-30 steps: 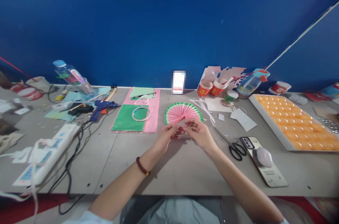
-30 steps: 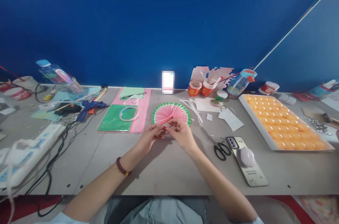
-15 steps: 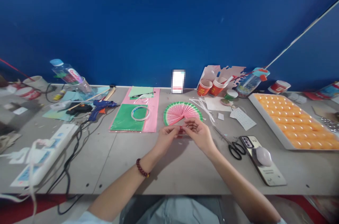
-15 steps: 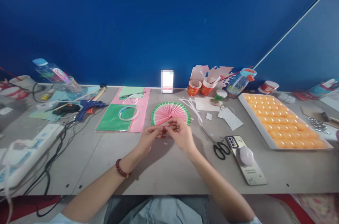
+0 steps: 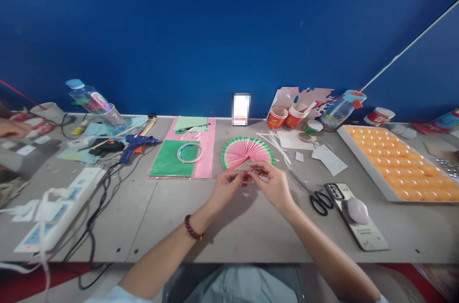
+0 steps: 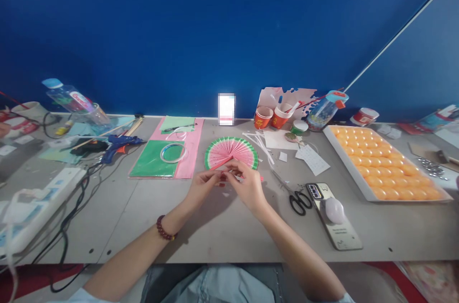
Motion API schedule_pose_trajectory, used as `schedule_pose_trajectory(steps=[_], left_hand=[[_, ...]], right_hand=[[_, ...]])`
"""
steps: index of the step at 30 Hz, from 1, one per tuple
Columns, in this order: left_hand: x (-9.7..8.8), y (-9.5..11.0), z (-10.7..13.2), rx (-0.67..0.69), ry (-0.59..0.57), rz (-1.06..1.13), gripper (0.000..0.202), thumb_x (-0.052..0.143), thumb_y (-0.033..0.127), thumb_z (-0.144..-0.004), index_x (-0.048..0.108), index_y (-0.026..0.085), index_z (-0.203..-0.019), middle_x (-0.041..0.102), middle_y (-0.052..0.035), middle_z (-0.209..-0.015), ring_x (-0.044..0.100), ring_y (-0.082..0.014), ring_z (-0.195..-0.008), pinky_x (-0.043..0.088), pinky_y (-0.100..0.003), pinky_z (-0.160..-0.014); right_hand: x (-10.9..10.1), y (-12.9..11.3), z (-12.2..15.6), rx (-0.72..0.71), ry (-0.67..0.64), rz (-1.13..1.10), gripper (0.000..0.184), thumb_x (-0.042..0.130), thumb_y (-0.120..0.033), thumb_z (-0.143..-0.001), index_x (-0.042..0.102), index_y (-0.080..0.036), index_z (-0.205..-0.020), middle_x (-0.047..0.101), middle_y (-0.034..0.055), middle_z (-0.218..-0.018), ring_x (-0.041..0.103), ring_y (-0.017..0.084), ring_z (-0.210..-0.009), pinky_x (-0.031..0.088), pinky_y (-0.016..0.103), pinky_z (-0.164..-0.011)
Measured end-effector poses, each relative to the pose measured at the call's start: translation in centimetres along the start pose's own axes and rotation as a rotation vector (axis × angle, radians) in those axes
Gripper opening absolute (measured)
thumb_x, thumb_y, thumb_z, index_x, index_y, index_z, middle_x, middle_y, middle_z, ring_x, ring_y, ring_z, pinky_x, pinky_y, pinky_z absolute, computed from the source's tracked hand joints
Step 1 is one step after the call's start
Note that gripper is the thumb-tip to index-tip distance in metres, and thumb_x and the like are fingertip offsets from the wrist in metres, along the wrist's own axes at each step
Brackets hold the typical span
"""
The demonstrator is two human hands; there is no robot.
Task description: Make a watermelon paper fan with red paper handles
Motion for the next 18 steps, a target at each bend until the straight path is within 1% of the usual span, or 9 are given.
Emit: schedule_pose_trajectory(steps=[3,6,11,14,18], left_hand=[[0.02,-0.01,0.03,-0.006,0.013,-0.011,0.031,0.072,0.046,-0.067,0.075,0.017,-0.075,0.074,-0.0090,-0.082,0.068,-0.0223,-0.078,0.054,-0.031,-0.068],[-0.17,-0.22,-0.13,-0.002,0.032,-0.003,0.031,0.072,0.046,-0.067,0.075,0.016,-0.075,0.074,-0.0092,-0.082,0.068,-0.0216,-0.076,0.054,-0.031,-0.068],[-0.58,-0.36,-0.40,-0.004,0.056,0.009,0.029,0.070,0.045,-0.069,0.075,0.016,-0.074,0.073,-0.0082,-0.076,0.068,-0.0202,-0.074,0.054,-0.031,-0.068],[-0.49,-0.29,-0.32,-0.023,0.053,0.007,0.029,0.071,0.044,-0.068,0.074,0.016,-0.073,0.074,-0.0089,-0.078,0.068,-0.0211,-0.075,0.054,-0.031,-0.067],[-0.29,-0.33,-0.19,-0.011,0.046,-0.003,0.029,0.071,0.044,-0.068,0.075,0.016,-0.075,0.074,-0.0094,-0.080,0.068,-0.0214,-0.076,0.054,-0.031,-0.068]], right_hand=[[0.00,-0.06,0.09,-0.007,-0.003,-0.025,0.013,0.063,-0.028,-0.077,0.065,-0.023,-0.089,0.069,0.0040,-0.084,0.064,0.018,-0.073,0.052,0.032,-0.070],[0.12,-0.05,0.18,0.010,-0.017,-0.044,0.013,0.063,-0.028,-0.077,0.065,-0.022,-0.088,0.069,0.0040,-0.084,0.064,0.018,-0.073,0.052,0.032,-0.071],[0.39,0.08,0.15,0.037,-0.059,-0.130,0.015,0.062,-0.028,-0.079,0.065,-0.022,-0.092,0.068,0.0040,-0.084,0.064,0.017,-0.074,0.053,0.032,-0.072],[0.35,0.32,0.03,0.036,-0.051,-0.132,0.016,0.064,-0.029,-0.078,0.064,-0.022,-0.093,0.068,0.0042,-0.085,0.063,0.017,-0.074,0.053,0.032,-0.071],[0.45,0.69,-0.04,0.040,-0.061,-0.142,0.019,0.065,-0.031,-0.078,0.064,-0.023,-0.095,0.067,0.0042,-0.087,0.063,0.017,-0.073,0.053,0.032,-0.071]])
Point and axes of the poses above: each hand's wrist, its own z-axis away from the middle knuckle, its own x-axis out of the palm, y = z × x, the point moved 6 cm from there along -z, towards the middle knuckle
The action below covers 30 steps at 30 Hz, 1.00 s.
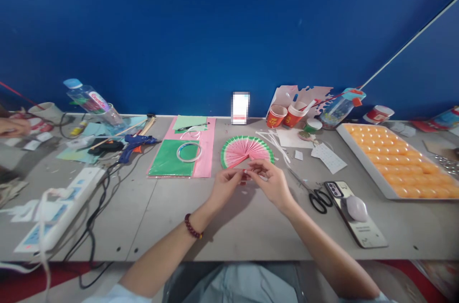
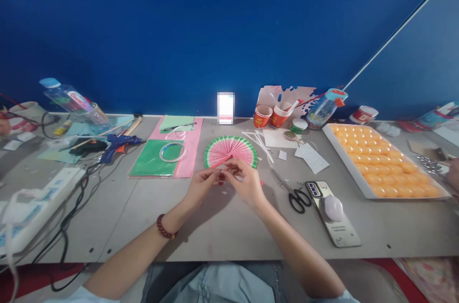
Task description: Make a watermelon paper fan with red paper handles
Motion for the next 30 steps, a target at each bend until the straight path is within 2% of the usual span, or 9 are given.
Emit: schedule_pose_trajectory(steps=[6,18,30], left_hand=[[-0.01,-0.23,-0.09,0.006,-0.006,-0.013,0.024,0.070,0.040,-0.070,0.075,0.017,-0.075,0.074,-0.0082,-0.079,0.068,-0.0201,-0.074,0.053,-0.030,-0.067],[0.16,-0.06,-0.13,0.020,-0.041,-0.029,0.027,0.070,0.043,-0.070,0.075,0.017,-0.075,0.074,-0.0078,-0.079,0.067,-0.0196,-0.072,0.053,-0.031,-0.068],[0.08,-0.14,-0.05,0.044,-0.045,-0.017,0.033,0.067,0.047,-0.072,0.074,0.015,-0.077,0.074,-0.0087,-0.079,0.068,-0.0199,-0.073,0.055,-0.031,-0.069]], right_hand=[[0.11,-0.11,-0.01,0.013,-0.018,-0.015,0.020,0.066,-0.029,-0.077,0.063,-0.022,-0.096,0.067,0.0036,-0.084,0.063,0.017,-0.075,0.052,0.031,-0.072],[0.11,-0.10,0.06,0.016,-0.020,0.007,0.020,0.063,-0.027,-0.079,0.062,-0.022,-0.098,0.067,0.0041,-0.086,0.063,0.017,-0.076,0.053,0.030,-0.071],[0.12,-0.28,0.18,-0.051,-0.038,0.123,0.019,0.059,-0.022,-0.080,0.062,-0.020,-0.099,0.067,0.0042,-0.088,0.063,0.015,-0.073,0.053,0.028,-0.069]])
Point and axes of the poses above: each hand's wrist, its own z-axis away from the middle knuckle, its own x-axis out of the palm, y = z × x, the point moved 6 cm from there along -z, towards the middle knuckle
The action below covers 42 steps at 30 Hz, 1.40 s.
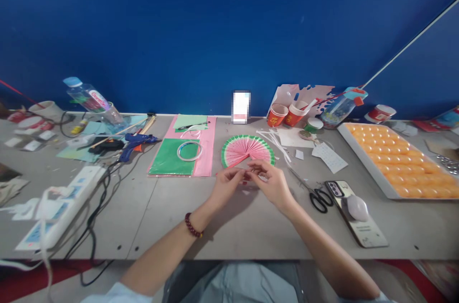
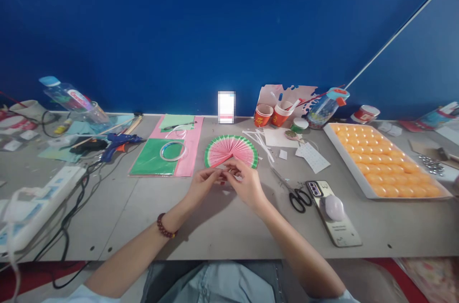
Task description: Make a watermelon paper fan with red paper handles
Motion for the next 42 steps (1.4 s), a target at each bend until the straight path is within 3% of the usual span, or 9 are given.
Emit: schedule_pose_trajectory(steps=[9,19,31,42], left_hand=[[-0.3,0.3,-0.2,-0.034,0.054,0.024,0.030,0.070,0.045,-0.069,0.072,0.016,-0.072,0.073,-0.0080,-0.073,0.068,-0.0202,-0.072,0.053,-0.029,-0.065],[-0.5,0.4,-0.1,-0.052,0.096,0.023,0.029,0.067,0.045,-0.071,0.071,0.016,-0.073,0.073,-0.0093,-0.080,0.069,-0.0224,-0.080,0.051,-0.030,-0.069],[-0.9,-1.1,-0.6,-0.100,0.062,0.117,0.034,0.069,0.049,-0.070,0.072,0.016,-0.081,0.074,-0.0103,-0.089,0.069,-0.0246,-0.088,0.051,-0.030,-0.069],[-1.0,-1.1,-0.7,-0.119,0.053,0.141,0.030,0.069,0.044,-0.072,0.072,0.016,-0.082,0.073,-0.0106,-0.093,0.068,-0.0240,-0.089,0.050,-0.026,-0.063]], right_hand=[[-0.5,-0.1,0.0,-0.021,0.023,0.046,0.021,0.054,-0.019,-0.079,0.061,-0.020,-0.099,0.066,0.0060,-0.100,0.062,0.015,-0.077,0.052,0.028,-0.070],[-0.7,0.2,-0.2,0.028,0.029,0.059,0.018,0.057,-0.023,-0.078,0.062,-0.020,-0.095,0.065,0.0049,-0.090,0.059,0.013,-0.067,0.050,0.025,-0.060],[-0.5,-0.6,0.1,-0.122,0.040,0.195,0.024,0.051,-0.014,-0.079,0.063,-0.023,-0.098,0.065,0.0038,-0.092,0.061,0.014,-0.073,0.052,0.026,-0.066],[-0.4,-0.6,0.1,-0.093,0.031,0.172,0.026,0.049,-0.012,-0.078,0.063,-0.021,-0.099,0.064,0.0039,-0.091,0.061,0.013,-0.070,0.050,0.024,-0.063]])
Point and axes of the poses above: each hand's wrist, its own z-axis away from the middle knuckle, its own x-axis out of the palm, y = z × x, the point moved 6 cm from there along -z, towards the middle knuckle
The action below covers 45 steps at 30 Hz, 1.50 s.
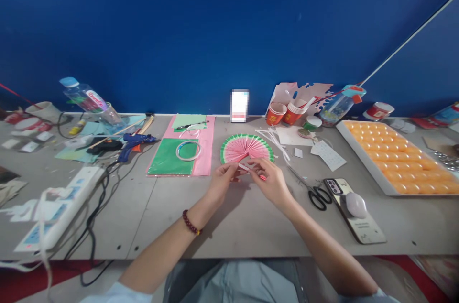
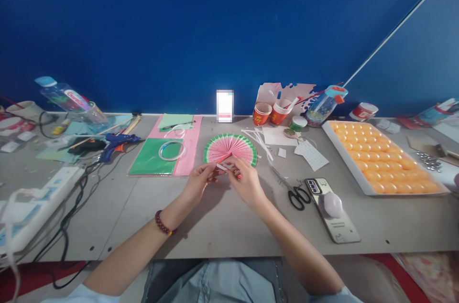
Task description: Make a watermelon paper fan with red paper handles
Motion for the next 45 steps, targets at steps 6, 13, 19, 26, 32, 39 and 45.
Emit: schedule_pose_trajectory(steps=[6,13,19,26,32,39,45], left_hand=[[0.4,0.2,0.2,-0.002,-0.024,0.006,0.028,0.068,0.043,-0.073,0.072,0.017,-0.083,0.073,-0.0103,-0.094,0.068,-0.0247,-0.092,0.049,-0.025,-0.062],[0.7,1.7,0.6,0.096,-0.022,-0.102,0.028,0.065,0.043,-0.075,0.073,0.016,-0.077,0.074,-0.0097,-0.084,0.068,-0.0231,-0.082,0.051,-0.027,-0.061],[0.9,1.8,0.8,0.137,0.009,-0.067,0.020,0.075,0.036,-0.066,0.073,0.018,-0.076,0.073,-0.0066,-0.081,0.066,-0.0184,-0.075,0.050,-0.029,-0.069],[0.1,1.3,0.4,0.105,0.085,-0.056,0.020,0.075,0.034,-0.065,0.071,0.017,-0.075,0.071,-0.0055,-0.075,0.065,-0.0171,-0.071,0.049,-0.027,-0.064],[-0.6,1.1,-0.1,0.062,0.127,-0.060,0.024,0.077,0.037,-0.062,0.071,0.017,-0.073,0.069,-0.0040,-0.072,0.064,-0.0159,-0.070,0.050,-0.026,-0.066],[-0.5,1.1,0.0,0.049,0.115,-0.071,0.029,0.078,0.040,-0.060,0.072,0.017,-0.075,0.070,-0.0040,-0.076,0.063,-0.0140,-0.068,0.049,-0.023,-0.062],[-0.7,1.1,-0.2,0.036,0.141,-0.053,0.029,0.079,0.040,-0.058,0.070,0.016,-0.074,0.069,-0.0036,-0.073,0.062,-0.0144,-0.067,0.048,-0.023,-0.060]], right_hand=[[-0.2,-0.6,0.0,-0.027,0.014,0.103,0.025,0.048,-0.015,-0.080,0.063,-0.022,-0.099,0.066,0.0046,-0.092,0.057,0.014,-0.065,0.049,0.026,-0.064],[0.1,0.1,0.0,0.040,-0.010,0.068,0.021,0.050,-0.020,-0.082,0.062,-0.022,-0.099,0.067,0.0039,-0.092,0.057,0.013,-0.062,0.047,0.025,-0.060],[0.3,0.6,0.1,0.052,-0.008,0.005,0.022,0.049,-0.018,-0.080,0.062,-0.020,-0.098,0.069,0.0040,-0.089,0.059,0.013,-0.065,0.048,0.024,-0.061],[-0.6,-0.2,0.1,-0.018,0.067,0.150,0.017,0.055,-0.024,-0.080,0.065,-0.022,-0.093,0.069,0.0040,-0.088,0.057,0.017,-0.072,0.047,0.029,-0.068],[-1.0,1.1,-0.5,0.101,0.035,-0.009,0.030,0.046,-0.040,-0.089,0.069,-0.020,-0.090,0.071,0.0060,-0.089,0.063,0.020,-0.085,0.048,0.031,-0.075],[1.2,3.5,0.3,0.468,-0.240,-0.316,0.041,0.058,-0.053,-0.079,0.071,-0.015,-0.084,0.070,0.0051,-0.072,0.064,0.015,-0.062,0.048,0.022,-0.051],[1.6,3.7,0.5,0.608,-0.298,-0.536,0.030,0.061,-0.042,-0.077,0.072,-0.015,-0.080,0.073,0.0092,-0.078,0.067,0.015,-0.061,0.052,0.022,-0.050]])
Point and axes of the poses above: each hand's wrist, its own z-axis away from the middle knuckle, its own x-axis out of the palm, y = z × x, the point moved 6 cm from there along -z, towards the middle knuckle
